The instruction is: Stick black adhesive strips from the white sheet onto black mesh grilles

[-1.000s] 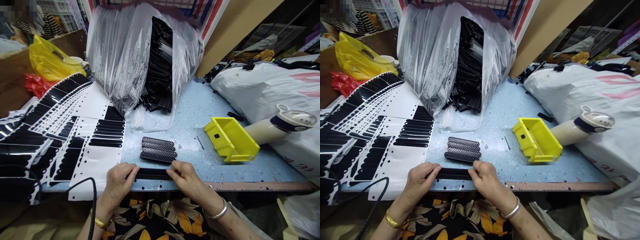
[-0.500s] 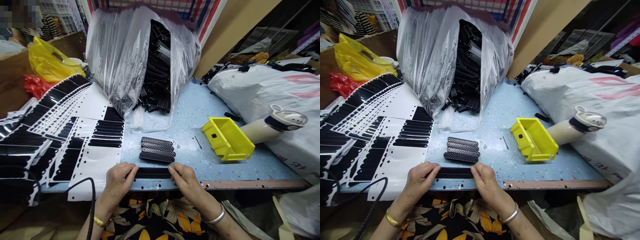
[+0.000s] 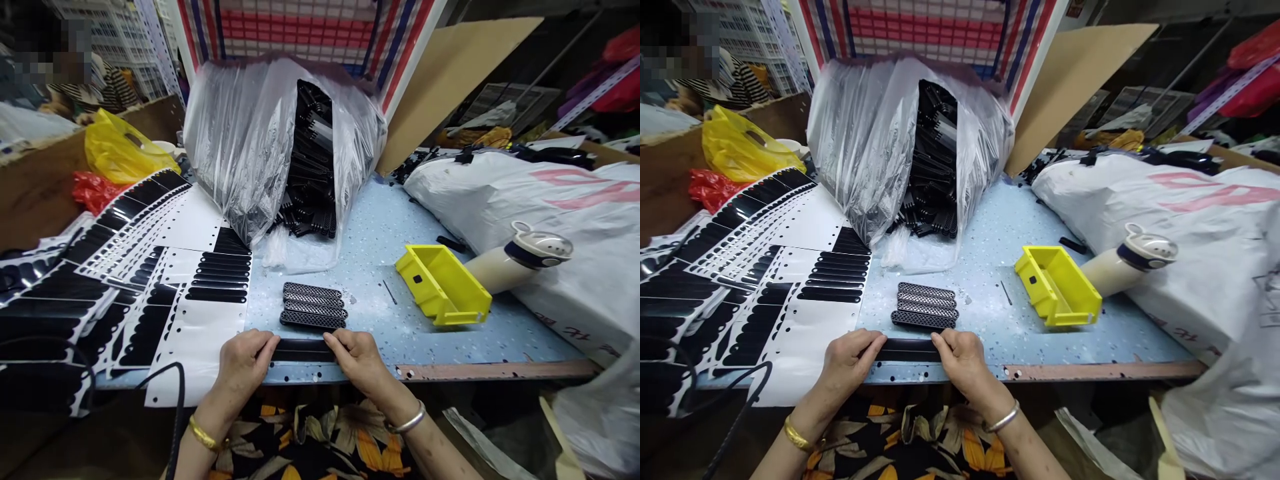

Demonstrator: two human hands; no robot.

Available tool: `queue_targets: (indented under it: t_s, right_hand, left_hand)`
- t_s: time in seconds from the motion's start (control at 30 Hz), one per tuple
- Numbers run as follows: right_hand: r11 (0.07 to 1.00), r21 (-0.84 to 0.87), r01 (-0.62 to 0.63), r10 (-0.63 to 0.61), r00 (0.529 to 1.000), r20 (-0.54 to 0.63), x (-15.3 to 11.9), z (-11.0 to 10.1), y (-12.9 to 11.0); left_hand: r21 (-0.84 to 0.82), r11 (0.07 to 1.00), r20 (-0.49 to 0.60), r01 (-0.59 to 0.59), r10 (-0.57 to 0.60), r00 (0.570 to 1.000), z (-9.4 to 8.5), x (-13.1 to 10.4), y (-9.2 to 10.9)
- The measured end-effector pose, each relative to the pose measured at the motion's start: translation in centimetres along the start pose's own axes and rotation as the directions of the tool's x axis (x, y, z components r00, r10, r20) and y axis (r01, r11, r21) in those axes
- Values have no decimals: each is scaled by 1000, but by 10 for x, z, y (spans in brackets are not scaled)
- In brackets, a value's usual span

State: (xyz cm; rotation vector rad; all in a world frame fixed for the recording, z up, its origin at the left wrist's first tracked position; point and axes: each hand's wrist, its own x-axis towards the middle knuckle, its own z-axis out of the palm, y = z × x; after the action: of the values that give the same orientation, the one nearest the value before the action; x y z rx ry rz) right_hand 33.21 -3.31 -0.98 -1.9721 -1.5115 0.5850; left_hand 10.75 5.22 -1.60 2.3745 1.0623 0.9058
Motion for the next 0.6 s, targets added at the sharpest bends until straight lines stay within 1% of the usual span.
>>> queue_targets:
  t_s: [0.07, 0.13, 0.2, 0.27, 0.37, 0.5, 0.6]
  right_hand:
    - [1000, 5, 1, -1, 1000, 10, 0, -3, -1]
    - [1000, -12, 4, -3, 1000, 29, 0, -5, -4]
    - [998, -67, 7, -5, 999, 32, 0, -4, -7]
    - [991, -137, 7, -3, 1000, 25, 2, -1, -8]
    - [981, -192, 7, -3, 1000, 20, 4, 5, -7]
    - [979, -199, 45, -43, 999, 14, 2, 7, -4]
    - [977, -198, 73, -72, 997, 16, 1, 5, -5]
  left_hand:
    - [18, 1000, 34, 23, -23, 999, 0, 1, 1]
    - [56, 997, 93, 45, -50, 994, -3, 3, 3]
    - [130, 990, 141, 53, -71, 987, -6, 4, 7]
    - [210, 977, 156, 49, -83, 984, -8, 6, 12]
    - [255, 964, 118, 77, -110, 987, -5, 7, 21]
    - [271, 940, 25, 208, -223, 975, 9, 12, 32]
    - [293, 922, 17, 254, -271, 962, 18, 18, 35]
